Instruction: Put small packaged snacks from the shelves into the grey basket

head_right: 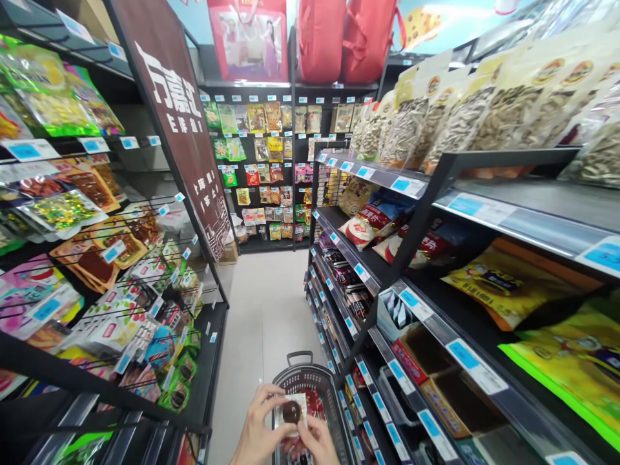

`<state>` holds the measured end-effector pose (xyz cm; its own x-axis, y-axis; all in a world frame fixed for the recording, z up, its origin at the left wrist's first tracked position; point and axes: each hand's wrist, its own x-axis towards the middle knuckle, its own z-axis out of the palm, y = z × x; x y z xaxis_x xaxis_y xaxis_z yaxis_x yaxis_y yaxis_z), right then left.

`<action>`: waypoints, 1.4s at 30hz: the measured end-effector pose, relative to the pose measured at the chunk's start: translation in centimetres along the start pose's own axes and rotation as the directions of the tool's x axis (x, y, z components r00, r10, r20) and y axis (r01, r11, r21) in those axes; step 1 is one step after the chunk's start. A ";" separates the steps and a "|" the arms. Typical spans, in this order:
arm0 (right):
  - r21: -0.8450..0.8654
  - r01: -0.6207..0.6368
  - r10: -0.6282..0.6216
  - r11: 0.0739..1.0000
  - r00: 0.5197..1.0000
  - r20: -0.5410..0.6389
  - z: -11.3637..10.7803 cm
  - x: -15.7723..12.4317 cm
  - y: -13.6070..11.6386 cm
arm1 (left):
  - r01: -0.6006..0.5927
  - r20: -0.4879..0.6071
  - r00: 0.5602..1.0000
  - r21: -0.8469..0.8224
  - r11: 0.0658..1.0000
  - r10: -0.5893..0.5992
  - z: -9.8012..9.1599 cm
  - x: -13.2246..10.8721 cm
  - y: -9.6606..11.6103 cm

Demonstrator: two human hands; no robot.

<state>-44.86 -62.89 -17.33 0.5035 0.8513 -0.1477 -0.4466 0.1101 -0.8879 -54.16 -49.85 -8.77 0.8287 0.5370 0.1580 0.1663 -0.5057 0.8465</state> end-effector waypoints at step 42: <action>-0.448 0.231 -0.368 0.864 0.896 -0.248 3.4 -0.7 -5.5 | 0.432 0.302 0.882 -0.826 0.363 -0.362 1.0 -0.1 0.0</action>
<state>-45.29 -62.30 -10.87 0.7988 0.5954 0.0864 0.0620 0.0615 -0.9962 -53.71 -50.62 -9.26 0.8320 0.4525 -0.3210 -0.0228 0.6060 0.7952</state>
